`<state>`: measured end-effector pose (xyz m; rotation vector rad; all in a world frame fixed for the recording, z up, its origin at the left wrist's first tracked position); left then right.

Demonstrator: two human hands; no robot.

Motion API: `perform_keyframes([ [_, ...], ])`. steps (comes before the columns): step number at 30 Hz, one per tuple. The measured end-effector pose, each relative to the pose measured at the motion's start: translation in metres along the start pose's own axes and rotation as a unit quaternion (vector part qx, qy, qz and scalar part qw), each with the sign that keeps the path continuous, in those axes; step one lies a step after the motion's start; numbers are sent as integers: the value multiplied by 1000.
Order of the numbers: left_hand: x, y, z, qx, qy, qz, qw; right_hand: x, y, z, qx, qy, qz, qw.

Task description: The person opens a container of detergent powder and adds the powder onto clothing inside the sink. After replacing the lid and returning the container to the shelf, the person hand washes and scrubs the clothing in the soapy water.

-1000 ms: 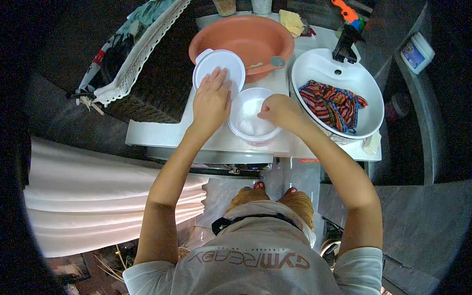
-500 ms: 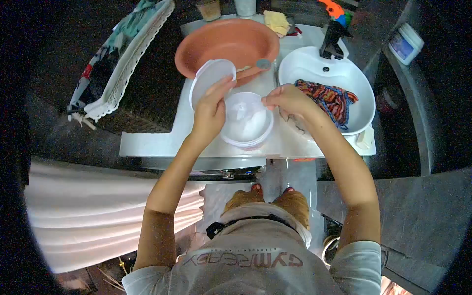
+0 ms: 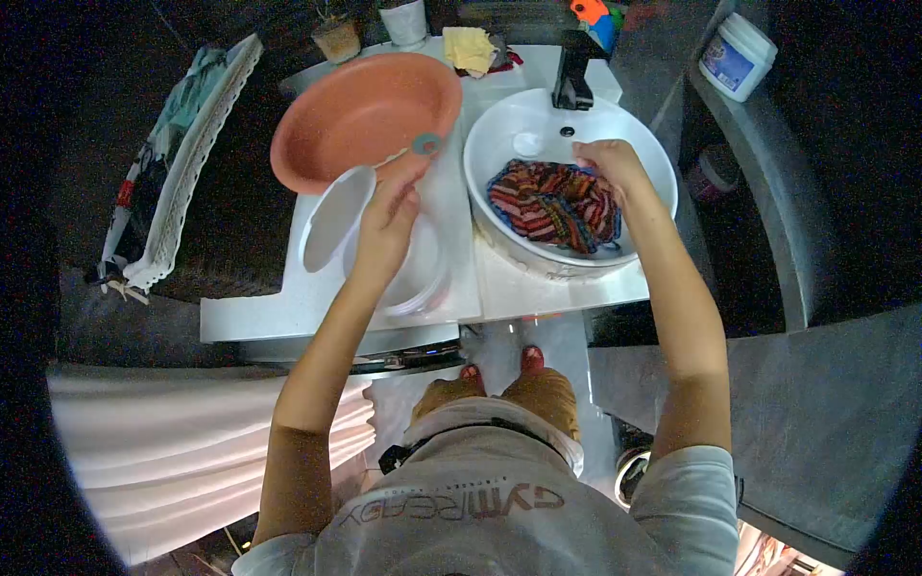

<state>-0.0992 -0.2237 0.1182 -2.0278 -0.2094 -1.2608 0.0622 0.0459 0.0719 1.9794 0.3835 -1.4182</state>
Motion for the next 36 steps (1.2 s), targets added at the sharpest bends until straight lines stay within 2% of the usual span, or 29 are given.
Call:
perform_keyframes([
  [1,0,0,9,-8,-18,-28,999,7,-9,-13,19,20,1,1000],
  [2,2,-3,19,-21,-55,1,998,17,-17,-21,22,-11,-3,1000],
  [7,-8,-15,63,-45,-57,-10,997,53,-50,-56,64,-58,35,996],
  [9,-19,-20,81,-66,-57,-65,994,58,-68,-69,71,-70,-32,994],
  [10,-12,-24,86,-34,-60,-21,997,63,-80,-77,116,-13,-53,992],
  [11,-12,-27,93,-31,-61,-22,997,71,-92,-79,113,-12,-53,992],
  [13,-19,-31,105,-39,-30,-82,995,76,-109,-80,151,117,-87,978],
  [14,-25,-33,110,-34,-45,-55,997,82,-123,-78,160,170,-109,966],
  [15,-31,-34,113,-32,-47,-57,997,83,-127,-76,157,171,-109,967],
  [17,-42,-35,115,-27,-65,-67,995,88,-137,-62,94,41,-112,988],
  [18,-44,-36,115,-12,-67,-64,996,87,-144,-60,98,104,-144,979],
  [19,-46,-37,116,-11,-69,-66,995,76,-134,-55,95,103,-143,980],
  [21,-52,-38,117,2,-49,-95,994,50,-111,-42,110,208,-187,954],
  [22,-51,-36,118,15,-35,-121,992,43,-106,-36,110,235,-231,938],
  [23,-52,-37,119,17,-37,-123,992,41,-102,-35,106,234,-230,939],
  [25,-53,-38,120,12,-71,-122,990,21,-78,-31,125,306,-317,889],
  [27,-54,-37,122,8,-63,-138,988,21,-74,-36,130,308,-317,887],
  [30,-56,-35,127,4,-57,-156,986,29,-82,-57,155,261,-238,923],
  [33,-61,-33,133,4,-59,-155,986,35,-88,-75,182,218,-222,933],
  [35,-64,-33,136,4,-59,-150,987,26,-75,-78,218,240,-235,916],
  [36,-62,-34,138,-11,-56,-154,986,14,-65,-72,224,316,-369,845],
])
Point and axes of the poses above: each hand's wrist, its own y-axis away from the middle knuckle, its own z-axis out of the palm, x = y × z, the point moved 6 cm from there along -y, towards the middle knuckle, and after that the axes turned 3 degrees about z, right-handed, at the moved point
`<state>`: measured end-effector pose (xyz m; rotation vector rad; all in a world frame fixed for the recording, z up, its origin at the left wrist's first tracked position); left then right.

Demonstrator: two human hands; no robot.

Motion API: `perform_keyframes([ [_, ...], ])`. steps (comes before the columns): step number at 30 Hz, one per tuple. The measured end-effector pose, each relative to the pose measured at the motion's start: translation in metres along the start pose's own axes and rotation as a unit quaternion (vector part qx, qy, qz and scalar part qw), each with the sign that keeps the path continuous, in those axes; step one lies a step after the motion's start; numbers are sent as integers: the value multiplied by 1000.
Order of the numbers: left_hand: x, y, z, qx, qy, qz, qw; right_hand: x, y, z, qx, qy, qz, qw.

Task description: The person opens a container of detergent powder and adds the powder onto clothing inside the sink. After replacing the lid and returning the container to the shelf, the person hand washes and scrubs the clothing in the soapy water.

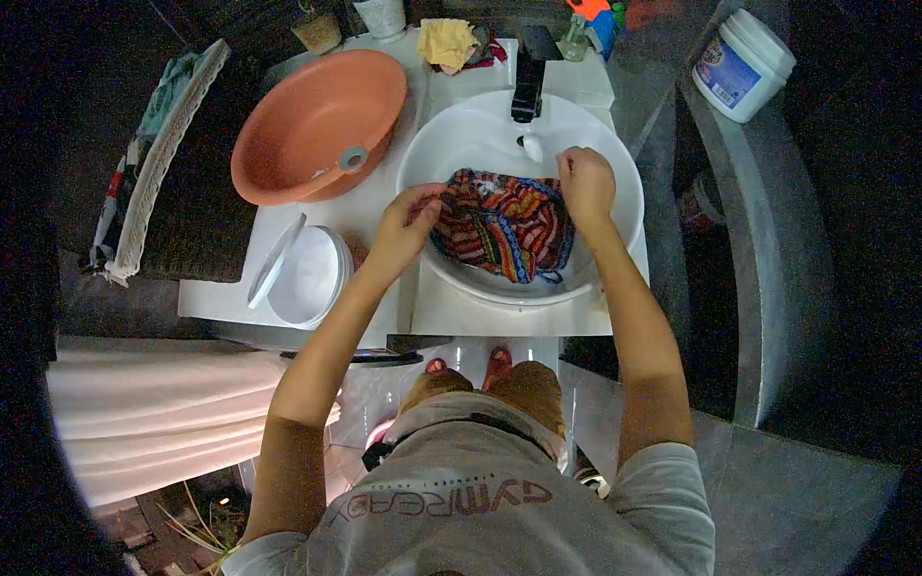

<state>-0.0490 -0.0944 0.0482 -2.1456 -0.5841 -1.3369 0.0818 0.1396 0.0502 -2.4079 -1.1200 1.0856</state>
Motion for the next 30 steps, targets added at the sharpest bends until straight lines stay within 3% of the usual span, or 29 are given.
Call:
perform_keyframes([
  [1,1,1,2,-16,0,-4,1000,-16,6,-3,34,58,-154,986],
  [5,2,3,3,-4,25,-14,1000,-19,13,-3,31,110,-183,976],
  [7,1,4,1,0,-24,3,1000,-21,17,-3,15,118,-188,975],
  [10,-6,4,-2,14,-3,1,1000,-26,25,1,-20,135,-254,958],
  [17,0,13,-16,-7,-4,-8,1000,-31,27,2,-17,86,-215,973],
  [20,-4,16,-13,-10,4,8,1000,-18,25,11,-27,-54,-63,996],
  [21,4,18,-16,-6,2,6,1000,-17,26,16,-29,-57,-65,996],
  [22,24,23,-18,-19,-38,44,998,-5,27,24,-48,-162,39,985],
  [23,42,28,-19,-32,-77,82,993,7,30,34,-67,-263,143,952],
  [24,50,34,-22,-27,-81,79,993,4,31,36,-94,-323,191,922],
  [25,64,42,-23,-32,-131,142,981,-7,31,28,-99,-328,188,921],
  [26,74,50,-25,-38,-182,204,961,-12,36,29,-149,-386,276,868],
  [27,75,56,-32,-31,-189,199,961,-19,44,33,-198,-438,358,800],
  [30,88,76,-51,-13,-272,289,918,-50,52,32,-236,-514,391,726],
])
Point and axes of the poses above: each hand's wrist, its own y-axis away from the middle knuckle, its own z-axis out of the palm, x = y × z, the point moved 6 cm from there along -y, towards the middle knuckle, and after that the axes turned 3 degrees about z, right-handed, at the moved point
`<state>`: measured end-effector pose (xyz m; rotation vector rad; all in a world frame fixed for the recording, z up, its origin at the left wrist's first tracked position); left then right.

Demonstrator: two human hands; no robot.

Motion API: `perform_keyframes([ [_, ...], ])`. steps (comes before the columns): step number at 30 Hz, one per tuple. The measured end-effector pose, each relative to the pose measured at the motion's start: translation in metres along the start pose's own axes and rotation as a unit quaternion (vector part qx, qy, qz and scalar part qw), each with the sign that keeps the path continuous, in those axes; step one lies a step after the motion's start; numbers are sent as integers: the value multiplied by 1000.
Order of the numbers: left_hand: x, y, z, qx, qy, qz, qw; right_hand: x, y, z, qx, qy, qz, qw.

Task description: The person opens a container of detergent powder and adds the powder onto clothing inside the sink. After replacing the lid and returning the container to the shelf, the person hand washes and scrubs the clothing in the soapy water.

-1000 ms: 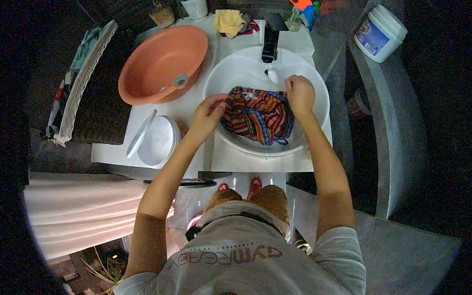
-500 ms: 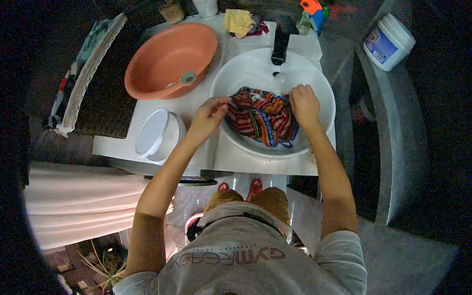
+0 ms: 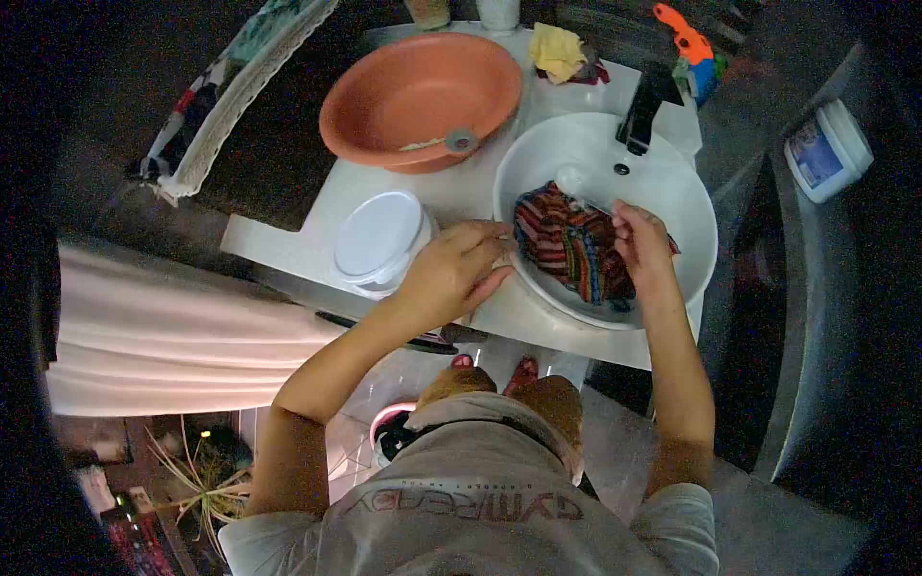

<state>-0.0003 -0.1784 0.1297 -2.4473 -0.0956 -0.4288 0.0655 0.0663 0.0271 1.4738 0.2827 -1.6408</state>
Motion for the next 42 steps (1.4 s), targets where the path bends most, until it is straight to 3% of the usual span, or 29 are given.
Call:
perform_keyframes([
  [5,-4,29,-48,2,-72,1,997,7,6,38,-65,-42,41,996],
  [7,-10,42,-63,-27,-104,-43,993,6,12,56,-83,-52,37,995],
  [15,-27,65,-88,-11,-141,-94,985,0,31,116,-161,51,24,985],
  [21,-34,46,-120,66,-172,-107,977,5,45,138,-200,144,16,969],
  [23,-37,41,-128,93,-186,-111,972,14,45,157,-239,177,18,955],
  [27,-45,37,-131,122,-193,-106,968,32,58,220,-273,346,-156,884],
  [28,-43,36,-134,124,-192,-112,967,39,56,228,-274,346,-156,884],
  [30,-41,39,-135,122,-197,-114,966,42,55,244,-235,489,-240,805],
  [33,-38,43,-134,129,-206,-111,964,44,55,255,-231,555,-239,762],
  [34,-38,46,-131,127,-198,-116,965,41,56,254,-221,522,-314,762],
  [38,-25,56,-117,132,-195,-124,964,29,39,233,-150,422,-397,801],
  [39,-23,59,-111,118,-198,-138,963,28,36,228,-152,422,-398,800],
  [41,-18,69,-95,127,-210,-107,963,34,18,210,-144,388,-277,867],
  [42,-15,72,-87,110,-212,-109,965,34,16,207,-146,389,-277,866],
])
Point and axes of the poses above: each hand's wrist, its own y-axis away from the middle knuckle, its own z-axis out of the palm, x = y × z, the point moved 6 cm from there along -y, towards the middle knuckle, and after that the axes turned 3 degrees about z, right-handed, at the moved point
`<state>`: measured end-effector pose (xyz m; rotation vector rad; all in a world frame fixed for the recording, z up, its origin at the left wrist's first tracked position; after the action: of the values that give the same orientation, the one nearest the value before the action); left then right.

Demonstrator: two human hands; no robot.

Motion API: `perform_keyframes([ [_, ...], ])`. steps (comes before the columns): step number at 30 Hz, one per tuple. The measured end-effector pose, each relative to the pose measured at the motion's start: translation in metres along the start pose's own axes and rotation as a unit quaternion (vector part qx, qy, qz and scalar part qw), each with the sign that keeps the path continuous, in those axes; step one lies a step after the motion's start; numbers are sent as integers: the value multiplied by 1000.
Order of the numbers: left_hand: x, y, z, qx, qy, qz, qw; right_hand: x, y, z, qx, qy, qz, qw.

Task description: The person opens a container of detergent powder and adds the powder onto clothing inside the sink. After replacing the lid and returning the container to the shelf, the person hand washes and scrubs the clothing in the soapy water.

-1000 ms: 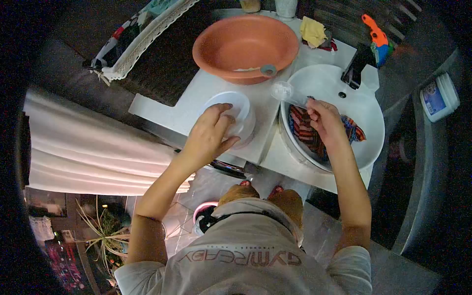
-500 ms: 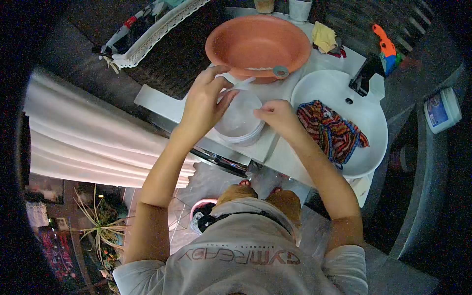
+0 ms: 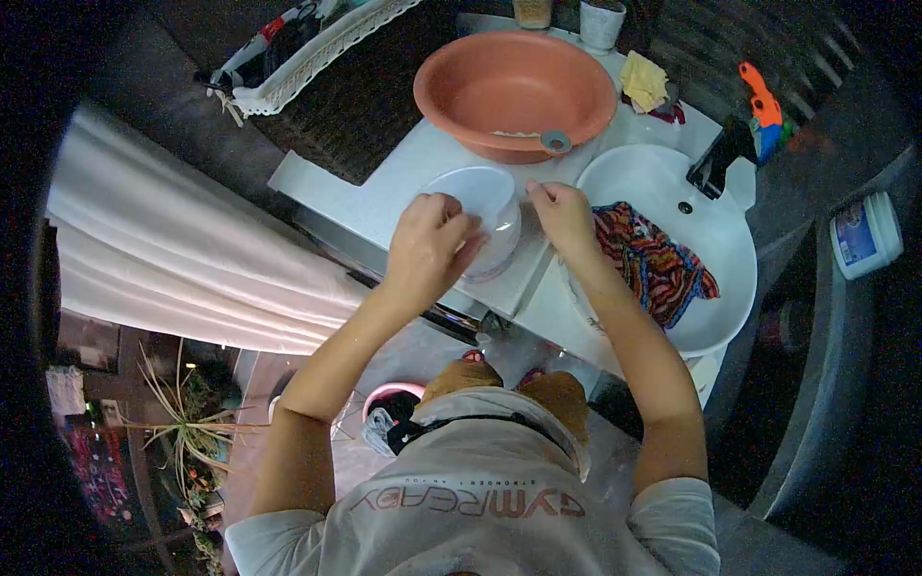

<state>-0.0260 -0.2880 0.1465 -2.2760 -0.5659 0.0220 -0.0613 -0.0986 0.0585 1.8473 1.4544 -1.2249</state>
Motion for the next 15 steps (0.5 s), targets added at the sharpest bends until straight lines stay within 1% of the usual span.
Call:
perform_keyframes([
  [2,4,13,9,-17,-5,1,1000,11,4,5,-60,-19,39,997],
  [3,5,19,13,-28,13,0,1000,11,7,8,-90,-29,60,994],
  [4,6,24,18,-40,32,-2,999,9,11,7,-92,-29,59,994],
  [5,6,29,19,-40,31,-3,999,9,16,12,-138,-66,83,985],
  [6,1,33,16,-34,36,-32,998,6,21,15,-183,-103,107,972],
  [7,-4,37,13,-28,40,-61,997,3,21,14,-184,-103,107,972],
  [8,-13,41,10,4,33,-86,996,3,23,14,-201,-95,125,967],
  [9,-24,47,11,3,32,-87,996,4,24,16,-218,-88,144,961],
  [11,-52,64,3,70,6,-165,984,9,23,19,-210,-99,148,961],
  [13,-74,80,2,60,34,-317,946,11,22,20,-202,-108,153,961],
  [14,-98,103,18,-13,112,-420,900,12,23,23,-214,-115,172,955],
  [15,-100,102,18,-14,111,-421,900,14,23,24,-223,-121,191,948],
])
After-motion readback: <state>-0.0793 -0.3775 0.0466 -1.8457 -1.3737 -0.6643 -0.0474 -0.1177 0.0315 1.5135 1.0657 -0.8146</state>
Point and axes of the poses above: each hand's wrist, its own y-axis away from the middle knuckle, its own z-axis out of the palm, x = y × z, the point moved 6 cm from there along -y, towards the middle knuckle, and after that the axes turned 3 degrees about z, right-handed, at the moved point
